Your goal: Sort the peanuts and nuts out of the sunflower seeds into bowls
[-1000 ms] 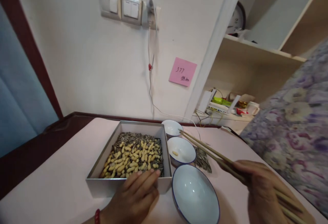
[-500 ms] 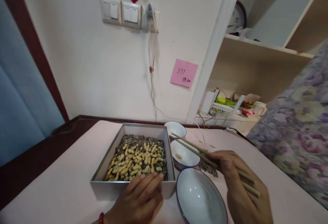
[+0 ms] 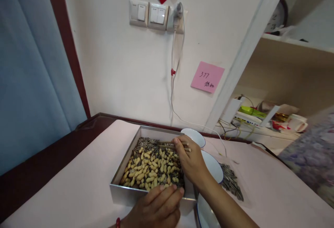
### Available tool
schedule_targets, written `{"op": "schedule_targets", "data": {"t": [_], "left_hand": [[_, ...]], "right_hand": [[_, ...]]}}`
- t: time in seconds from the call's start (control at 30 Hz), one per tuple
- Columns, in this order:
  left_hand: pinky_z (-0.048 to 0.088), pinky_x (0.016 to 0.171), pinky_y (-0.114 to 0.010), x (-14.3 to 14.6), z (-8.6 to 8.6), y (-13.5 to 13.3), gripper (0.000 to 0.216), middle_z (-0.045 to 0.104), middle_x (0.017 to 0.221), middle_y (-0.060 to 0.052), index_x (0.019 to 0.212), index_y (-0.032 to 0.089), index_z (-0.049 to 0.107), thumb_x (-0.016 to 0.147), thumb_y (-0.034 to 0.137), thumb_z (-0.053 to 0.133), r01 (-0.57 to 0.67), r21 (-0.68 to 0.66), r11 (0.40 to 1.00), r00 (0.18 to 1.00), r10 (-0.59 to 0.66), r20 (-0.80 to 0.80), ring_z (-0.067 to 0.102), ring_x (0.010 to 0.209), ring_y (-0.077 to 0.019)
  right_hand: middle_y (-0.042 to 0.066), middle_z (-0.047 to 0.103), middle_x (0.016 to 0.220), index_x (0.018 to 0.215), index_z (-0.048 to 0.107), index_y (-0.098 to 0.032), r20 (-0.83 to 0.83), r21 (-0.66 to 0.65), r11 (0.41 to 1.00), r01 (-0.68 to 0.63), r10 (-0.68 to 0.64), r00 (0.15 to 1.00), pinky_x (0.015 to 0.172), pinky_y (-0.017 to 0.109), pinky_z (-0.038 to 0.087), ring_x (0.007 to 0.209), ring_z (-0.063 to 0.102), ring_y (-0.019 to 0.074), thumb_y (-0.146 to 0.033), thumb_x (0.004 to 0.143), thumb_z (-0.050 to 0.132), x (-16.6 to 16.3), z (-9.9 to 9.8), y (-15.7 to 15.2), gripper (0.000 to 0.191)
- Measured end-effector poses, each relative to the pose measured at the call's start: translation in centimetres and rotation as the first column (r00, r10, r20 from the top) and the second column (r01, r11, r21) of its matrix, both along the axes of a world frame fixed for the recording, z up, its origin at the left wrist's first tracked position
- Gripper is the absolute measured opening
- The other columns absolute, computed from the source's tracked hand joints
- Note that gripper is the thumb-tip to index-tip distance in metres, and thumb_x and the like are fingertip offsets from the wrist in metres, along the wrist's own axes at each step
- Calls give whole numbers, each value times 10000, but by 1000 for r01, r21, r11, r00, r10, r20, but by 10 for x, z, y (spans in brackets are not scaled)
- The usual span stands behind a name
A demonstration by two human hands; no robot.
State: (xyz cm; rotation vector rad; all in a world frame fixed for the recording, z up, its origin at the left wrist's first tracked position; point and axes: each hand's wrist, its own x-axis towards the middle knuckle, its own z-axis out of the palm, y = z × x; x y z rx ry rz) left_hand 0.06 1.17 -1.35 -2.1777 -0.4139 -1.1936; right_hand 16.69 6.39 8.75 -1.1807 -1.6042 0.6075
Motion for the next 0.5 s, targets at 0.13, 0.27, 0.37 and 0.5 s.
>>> {"op": "schedule_targets", "data": {"t": [0.13, 0.27, 0.37, 0.5], "left_hand": [[411, 1083, -297, 0, -2, 1, 59, 719, 1339, 5, 951, 245, 756, 951, 271, 703, -9, 11, 1000, 1000, 9, -17, 610, 1238, -158], [387, 1110, -305, -1, 0, -1, 41, 709, 1361, -8, 923, 240, 737, 943, 266, 713, -1, -17, 1000, 1000, 1, -19, 605, 1239, -161], [350, 1145, -326, -3, 4, -2, 47, 720, 1324, -17, 896, 233, 719, 936, 256, 727, 18, -36, 999, 999, -19, -42, 595, 1258, -177], [278, 1203, -344, -5, 6, -3, 58, 703, 1349, -40, 893, 221, 718, 943, 250, 724, 32, -74, 997, 998, -36, -59, 574, 1280, -189]], "right_hand": [[43, 693, 837, 922, 719, -162, -35, 7, 1000, 21, -21, 999, 766, 344, 593, 776, 680, 174, -598, 985, 556, 3, -3, 2, 470], [43, 707, 814, 869, 732, -180, -80, 37, 996, 78, -75, 994, 736, 309, 604, 752, 698, 174, -620, 958, 584, 9, 2, -8, 472], [56, 749, 856, 872, 748, -191, -111, 56, 989, 140, -133, 985, 739, 287, 627, 790, 746, 186, -600, 954, 604, 16, 13, -29, 442], [35, 762, 945, 888, 778, -238, -145, 139, 944, 299, -279, 949, 801, 196, 618, 896, 750, 153, -538, 974, 606, 50, 26, -78, 356]]}}
